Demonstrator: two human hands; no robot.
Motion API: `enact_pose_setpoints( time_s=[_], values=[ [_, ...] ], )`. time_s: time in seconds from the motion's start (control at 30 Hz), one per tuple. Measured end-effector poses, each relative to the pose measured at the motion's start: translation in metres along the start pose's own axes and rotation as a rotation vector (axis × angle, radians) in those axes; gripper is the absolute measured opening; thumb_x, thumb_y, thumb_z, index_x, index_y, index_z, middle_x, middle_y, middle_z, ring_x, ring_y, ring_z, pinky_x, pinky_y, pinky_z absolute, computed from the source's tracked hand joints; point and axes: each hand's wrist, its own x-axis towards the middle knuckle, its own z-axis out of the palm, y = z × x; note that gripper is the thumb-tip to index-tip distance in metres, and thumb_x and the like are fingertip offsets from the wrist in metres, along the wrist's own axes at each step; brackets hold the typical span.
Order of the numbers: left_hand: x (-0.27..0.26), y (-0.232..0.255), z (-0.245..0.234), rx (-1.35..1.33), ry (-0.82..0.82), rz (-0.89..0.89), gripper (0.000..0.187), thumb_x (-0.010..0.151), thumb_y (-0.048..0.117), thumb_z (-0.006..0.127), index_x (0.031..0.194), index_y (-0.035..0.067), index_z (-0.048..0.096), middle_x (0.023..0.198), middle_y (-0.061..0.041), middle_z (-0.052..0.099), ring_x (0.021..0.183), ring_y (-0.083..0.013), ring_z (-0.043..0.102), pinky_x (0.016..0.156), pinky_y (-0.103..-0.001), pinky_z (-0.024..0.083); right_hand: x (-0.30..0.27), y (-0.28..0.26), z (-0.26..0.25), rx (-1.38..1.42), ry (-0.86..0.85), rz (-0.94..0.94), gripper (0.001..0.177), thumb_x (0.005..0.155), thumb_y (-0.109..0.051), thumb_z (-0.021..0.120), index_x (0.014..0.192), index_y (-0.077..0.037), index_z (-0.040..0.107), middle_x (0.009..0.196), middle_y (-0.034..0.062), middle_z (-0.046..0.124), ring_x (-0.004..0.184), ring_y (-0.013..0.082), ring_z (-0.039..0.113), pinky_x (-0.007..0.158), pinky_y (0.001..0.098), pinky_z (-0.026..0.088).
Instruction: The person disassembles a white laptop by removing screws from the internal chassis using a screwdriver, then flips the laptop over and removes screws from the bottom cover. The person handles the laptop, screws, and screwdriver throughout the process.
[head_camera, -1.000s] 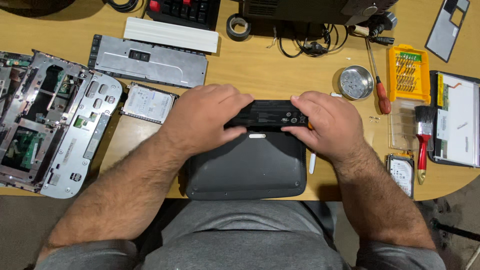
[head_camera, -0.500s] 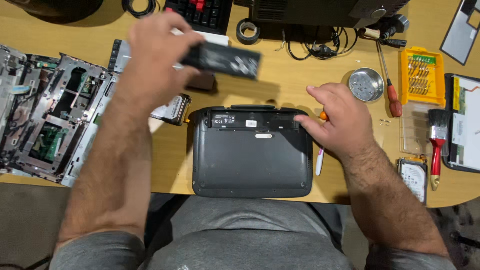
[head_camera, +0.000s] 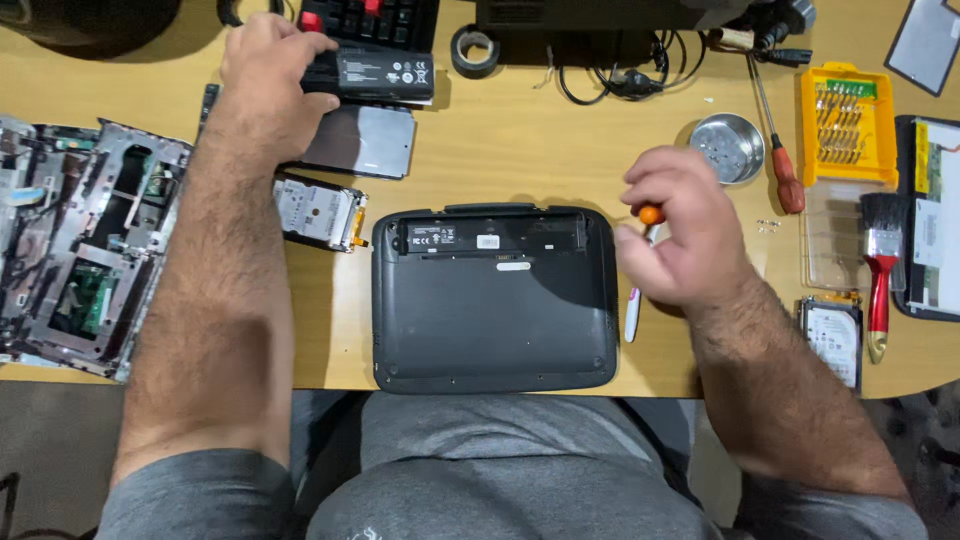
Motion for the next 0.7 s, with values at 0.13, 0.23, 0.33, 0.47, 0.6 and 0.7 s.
enact_pose_setpoints(
  time_s=[0.13,0.23,0.33,0.47,0.6,0.7],
  values=[
    [-0.002,-0.003,0.007,-0.024,-0.009,-0.018,0.051,0.086,0.018,0.083,0.136,0.018,0.070,0.127,-0.016,0.048,0.121,-0.0407,0.040,0.101,-0.053,0.031,0.003,-0.009,-0.005,0.109,0.102,0.052,0.015,0.084,0.000,0.053,0.099,0.001,0.057,0.114,0.0227,0.054,0.101,0.0326,0.056,0.092,0.0449,0.048],
    [-0.007,0.004,0.000,-0.034,0.008,0.043,0.054,0.089,0.013,0.083,0.141,0.008,0.069,0.125,-0.016,0.049,0.118,-0.0418,0.042,0.106,-0.056,0.028,0.005,-0.012,-0.006,0.140,0.177,0.078,0.010,0.091,0.007,0.063,0.101,0.007,0.064,0.115,0.0256,0.051,0.103,0.0362,0.057,0.085,0.0436,0.054],
    [-0.016,0.031,-0.021,-0.019,0.065,0.108,0.056,0.085,0.009,0.083,0.138,0.002,0.067,0.133,-0.019,0.055,0.123,-0.0439,0.042,0.103,-0.058,0.027,0.006,-0.014,-0.009,0.251,0.188,0.017,0.016,0.100,-0.003,0.067,0.112,0.006,0.064,0.109,0.0188,0.049,0.092,0.0326,0.062,0.086,0.0414,0.058],
    [-0.036,0.081,-0.045,-0.176,0.099,0.289,0.055,0.091,0.005,0.084,0.140,0.001,0.060,0.139,-0.024,0.055,0.127,-0.0463,0.046,0.105,-0.061,0.032,0.011,-0.030,-0.021,0.077,0.145,0.103,0.031,0.099,-0.016,0.068,0.117,0.009,0.067,0.107,0.0217,0.060,0.103,0.0339,0.060,0.096,0.0438,0.050],
    [-0.057,0.137,-0.056,-0.489,-0.417,0.085,0.048,0.092,0.018,0.067,0.139,0.019,0.061,0.143,-0.009,0.059,0.131,-0.0272,0.050,0.112,-0.051,0.035,0.033,-0.061,-0.019,-0.015,0.143,0.102,0.031,0.098,-0.010,0.064,0.111,0.018,0.067,0.102,0.0307,0.068,0.099,0.0409,0.066,0.089,0.0477,0.057],
    [-0.061,0.118,-0.007,-0.449,-0.393,0.330,0.040,0.097,0.015,0.063,0.136,0.009,0.061,0.132,-0.012,0.066,0.124,-0.0346,0.056,0.099,-0.049,0.045,0.040,-0.045,-0.005,0.105,0.116,-0.030,0.028,0.095,-0.006,0.062,0.108,0.019,0.062,0.097,0.0303,0.069,0.090,0.0406,0.071,0.080,0.0441,0.061]
  ],
)
